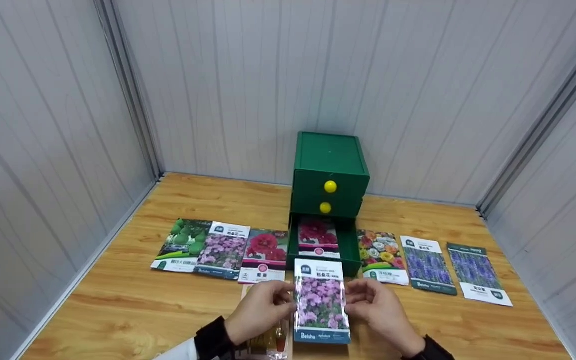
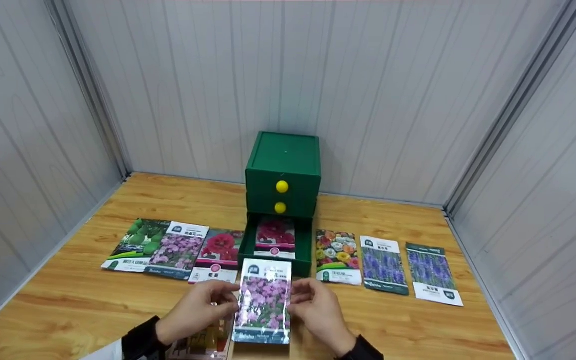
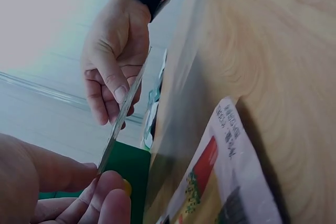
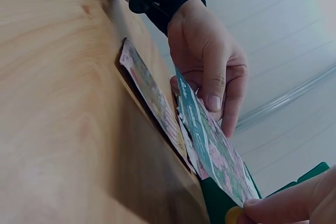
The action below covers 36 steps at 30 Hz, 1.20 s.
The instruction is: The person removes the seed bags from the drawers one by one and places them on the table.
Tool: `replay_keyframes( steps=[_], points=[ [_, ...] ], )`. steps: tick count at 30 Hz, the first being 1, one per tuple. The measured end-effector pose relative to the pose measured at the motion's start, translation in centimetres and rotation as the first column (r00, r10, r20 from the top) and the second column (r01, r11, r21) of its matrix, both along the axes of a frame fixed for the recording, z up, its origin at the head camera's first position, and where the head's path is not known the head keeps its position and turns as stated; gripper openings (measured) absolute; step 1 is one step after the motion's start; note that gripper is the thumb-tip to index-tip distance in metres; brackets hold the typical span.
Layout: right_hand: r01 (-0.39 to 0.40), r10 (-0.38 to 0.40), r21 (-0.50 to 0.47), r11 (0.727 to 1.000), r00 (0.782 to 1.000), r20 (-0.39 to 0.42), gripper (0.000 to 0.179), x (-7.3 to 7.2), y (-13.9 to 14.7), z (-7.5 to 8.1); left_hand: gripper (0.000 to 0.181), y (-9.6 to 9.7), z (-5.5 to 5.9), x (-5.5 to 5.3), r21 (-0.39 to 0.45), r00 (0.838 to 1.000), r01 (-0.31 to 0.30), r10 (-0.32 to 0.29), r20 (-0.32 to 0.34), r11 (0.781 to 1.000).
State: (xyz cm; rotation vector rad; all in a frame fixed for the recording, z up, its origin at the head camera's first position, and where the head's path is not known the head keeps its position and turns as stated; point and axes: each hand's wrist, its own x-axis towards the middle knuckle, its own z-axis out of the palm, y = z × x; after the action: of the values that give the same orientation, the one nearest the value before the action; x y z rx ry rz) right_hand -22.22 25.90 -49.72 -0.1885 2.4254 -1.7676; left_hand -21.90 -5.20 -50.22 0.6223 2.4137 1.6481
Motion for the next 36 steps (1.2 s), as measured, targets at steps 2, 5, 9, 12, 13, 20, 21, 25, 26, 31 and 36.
replay_keyframes(
  steps=[2, 5, 9, 12, 13, 20, 21, 25, 26, 31, 36],
  points=[
    [-0.011, 0.011, -0.004, 1.0, 1.0, 0.013, 0.047, 0.1, 0.0, -0.1, 0.035, -0.1, -0.1, 0.1, 0.012, 1.0, 0.003, -0.003, 0.011, 1.0],
    [-0.017, 0.016, 0.006, 1.0, 0.999, 0.048, 0.046, 0.1, 0.1, -0.2, 0.033, -0.2, -0.3, 0.1, 0.031, 1.0, 0.012, -0.012, 0.017, 0.999],
    [-0.023, 0.021, 0.032, 0.999, 0.997, 0.074, 0.043, 0.1, 0.3, -0.3, 0.032, -0.3, -0.5, 0.0, 0.061, 0.999, 0.026, -0.029, 0.045, 0.998],
    [-0.031, 0.027, 0.053, 0.998, 0.997, 0.073, 0.041, 0.0, 0.4, -0.6, 0.032, -0.4, -0.6, -0.1, 0.053, 0.996, 0.026, -0.03, 0.079, 0.998],
    [-0.032, 0.027, 0.062, 0.998, 0.997, 0.071, 0.041, -0.1, 0.4, -0.6, 0.032, -0.4, -0.6, -0.1, 0.051, 0.995, 0.027, -0.032, 0.095, 0.998],
    [-0.02, 0.012, 0.082, 0.996, 0.995, 0.095, 0.038, 0.0, 0.5, -0.6, 0.029, -0.5, -0.2, 0.0, 0.059, 0.982, 0.046, -0.056, 0.182, 0.997],
    [-0.022, 0.014, 0.087, 0.996, 0.995, 0.099, 0.038, 0.0, 0.5, -0.6, 0.029, -0.6, -0.2, 0.0, 0.053, 0.98, 0.049, -0.058, 0.189, 0.997],
    [-0.029, 0.018, 0.09, 0.996, 0.992, 0.124, 0.036, 0.0, 0.5, -0.4, 0.026, -0.7, -0.3, 0.0, 0.02, 0.979, 0.062, -0.065, 0.194, 0.998],
    [-0.03, 0.019, 0.089, 0.996, 0.991, 0.13, 0.036, 0.0, 0.5, -0.4, 0.025, -0.7, -0.3, -0.1, 0.015, 0.978, 0.064, -0.065, 0.197, 0.998],
    [-0.046, 0.034, 0.071, 0.996, 0.987, 0.159, 0.035, -0.2, 0.5, -0.6, 0.024, -0.7, -0.6, -0.2, -0.021, 0.979, 0.074, -0.069, 0.191, 0.997],
    [-0.049, 0.041, 0.042, 0.998, 0.983, 0.176, 0.035, -0.2, 0.3, -1.2, 0.027, -0.6, -0.5, -0.3, -0.042, 0.98, 0.082, -0.072, 0.188, 0.996]
  ],
)
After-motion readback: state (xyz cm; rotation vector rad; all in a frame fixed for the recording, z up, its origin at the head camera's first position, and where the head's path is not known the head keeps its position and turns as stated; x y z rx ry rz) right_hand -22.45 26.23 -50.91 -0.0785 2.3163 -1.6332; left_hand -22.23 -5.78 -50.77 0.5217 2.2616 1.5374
